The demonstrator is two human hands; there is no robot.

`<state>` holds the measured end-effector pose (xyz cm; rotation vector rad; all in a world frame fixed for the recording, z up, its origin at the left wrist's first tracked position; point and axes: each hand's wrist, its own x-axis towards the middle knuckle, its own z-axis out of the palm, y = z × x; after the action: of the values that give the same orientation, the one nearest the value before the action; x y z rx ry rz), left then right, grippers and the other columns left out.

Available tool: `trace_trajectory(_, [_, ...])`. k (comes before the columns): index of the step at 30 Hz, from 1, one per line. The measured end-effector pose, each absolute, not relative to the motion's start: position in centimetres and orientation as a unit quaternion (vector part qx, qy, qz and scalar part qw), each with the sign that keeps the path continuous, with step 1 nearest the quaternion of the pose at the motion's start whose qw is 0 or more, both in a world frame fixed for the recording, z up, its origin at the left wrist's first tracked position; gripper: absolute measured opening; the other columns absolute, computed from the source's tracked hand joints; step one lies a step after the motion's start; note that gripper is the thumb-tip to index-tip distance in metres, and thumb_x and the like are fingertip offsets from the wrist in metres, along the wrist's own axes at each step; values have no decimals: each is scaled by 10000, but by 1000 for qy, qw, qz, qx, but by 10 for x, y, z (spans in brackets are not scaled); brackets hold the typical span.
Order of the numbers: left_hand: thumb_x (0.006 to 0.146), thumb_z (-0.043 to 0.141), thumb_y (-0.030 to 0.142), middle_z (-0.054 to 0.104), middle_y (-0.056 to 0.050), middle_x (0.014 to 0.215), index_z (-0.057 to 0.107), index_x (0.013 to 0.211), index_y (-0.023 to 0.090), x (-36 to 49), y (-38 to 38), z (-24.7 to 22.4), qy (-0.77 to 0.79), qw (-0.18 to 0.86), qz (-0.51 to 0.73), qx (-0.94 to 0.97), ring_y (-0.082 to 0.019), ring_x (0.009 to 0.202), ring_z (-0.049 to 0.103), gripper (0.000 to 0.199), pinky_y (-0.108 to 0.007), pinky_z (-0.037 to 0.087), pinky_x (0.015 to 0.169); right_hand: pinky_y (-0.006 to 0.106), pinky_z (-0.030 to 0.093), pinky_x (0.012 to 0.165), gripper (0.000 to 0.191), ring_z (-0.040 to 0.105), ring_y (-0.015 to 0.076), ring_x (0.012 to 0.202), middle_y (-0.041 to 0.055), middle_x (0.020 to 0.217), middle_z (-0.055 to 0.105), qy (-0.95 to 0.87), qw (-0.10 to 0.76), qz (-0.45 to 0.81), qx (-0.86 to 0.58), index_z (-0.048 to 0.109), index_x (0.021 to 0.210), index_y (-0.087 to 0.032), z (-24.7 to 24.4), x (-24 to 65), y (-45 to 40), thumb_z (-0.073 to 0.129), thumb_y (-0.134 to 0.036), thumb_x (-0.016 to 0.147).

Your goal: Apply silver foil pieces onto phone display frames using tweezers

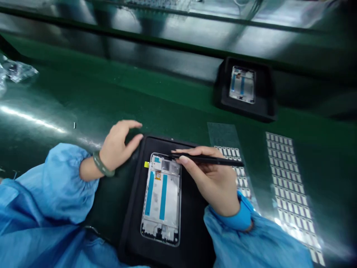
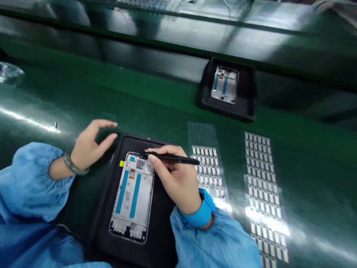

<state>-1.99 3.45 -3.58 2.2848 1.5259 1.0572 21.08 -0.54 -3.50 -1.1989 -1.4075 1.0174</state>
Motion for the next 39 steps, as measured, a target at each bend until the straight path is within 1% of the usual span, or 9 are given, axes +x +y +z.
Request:
trace_trajectory(5, [803,585,147,545,-131,1193,479,1131,139,-84,127,-41,618,15,364,697,-259,1155,504,345,-436,371,1031,266,614,703,147,713,177,857,25,918,715,-592,479,391,-516,567,898,-241,-38,212,-3,676,-259,801])
trace_trajectory(7, [785,593,118,566,-147,1171,471,1122,126,-110,157,-40,648,17,355,674,-267,1120,533,359,-442,399,996,262,617,685,139,716,182,848,27,910,718,-601,474,377,-522,571,885,-237,-38,212,-1,676,-271,800])
trace_trajectory(12, [773,629,124,635,-83,1118,474,1112,175,-137,201,-40,655,69,320,681,-226,1081,567,377,-399,420,971,270,621,655,141,721,193,831,25,898,727,-600,474,380,-521,566,877,-241,-38,213,0,672,-294,801])
trace_trajectory(19, [757,666,90,667,-4,848,574,997,180,-131,229,-38,636,156,302,693,-165,875,605,272,-339,453,892,273,624,676,144,720,192,842,26,913,725,-589,477,394,-521,567,887,-245,-42,215,-1,674,-285,800])
trace_trajectory(23, [868,613,251,634,-26,900,603,938,134,-127,236,-26,641,214,329,660,-150,830,607,137,-349,505,800,284,629,661,144,720,201,835,37,904,723,-596,487,394,-503,573,880,-244,-41,215,-1,684,-266,791])
trace_trajectory(25, [870,607,221,620,-17,877,584,950,131,-114,229,-19,635,246,367,634,-133,801,601,123,-328,509,781,288,628,651,142,721,199,818,41,903,722,-586,498,400,-499,570,874,-245,-40,214,-1,684,-265,792])
trace_trajectory(28, [786,623,55,592,40,718,530,990,167,-78,192,-10,601,325,423,596,-92,693,585,251,-269,497,764,318,627,660,158,719,203,805,47,913,718,-554,518,406,-510,564,877,-243,-38,213,-4,692,-268,787])
trace_trajectory(34, [776,641,200,655,-21,742,555,948,147,-2,68,-2,472,607,339,543,-120,609,638,200,-268,532,585,341,618,759,202,700,182,893,8,931,701,-506,596,401,-477,535,916,-262,-26,204,-17,682,-194,795])
trace_trajectory(39, [701,778,273,642,25,696,567,914,166,14,30,-8,363,827,259,342,-79,576,625,319,-220,524,600,341,619,753,221,699,173,877,-6,945,679,-512,604,414,-448,531,931,-289,-15,198,-26,654,-152,809])
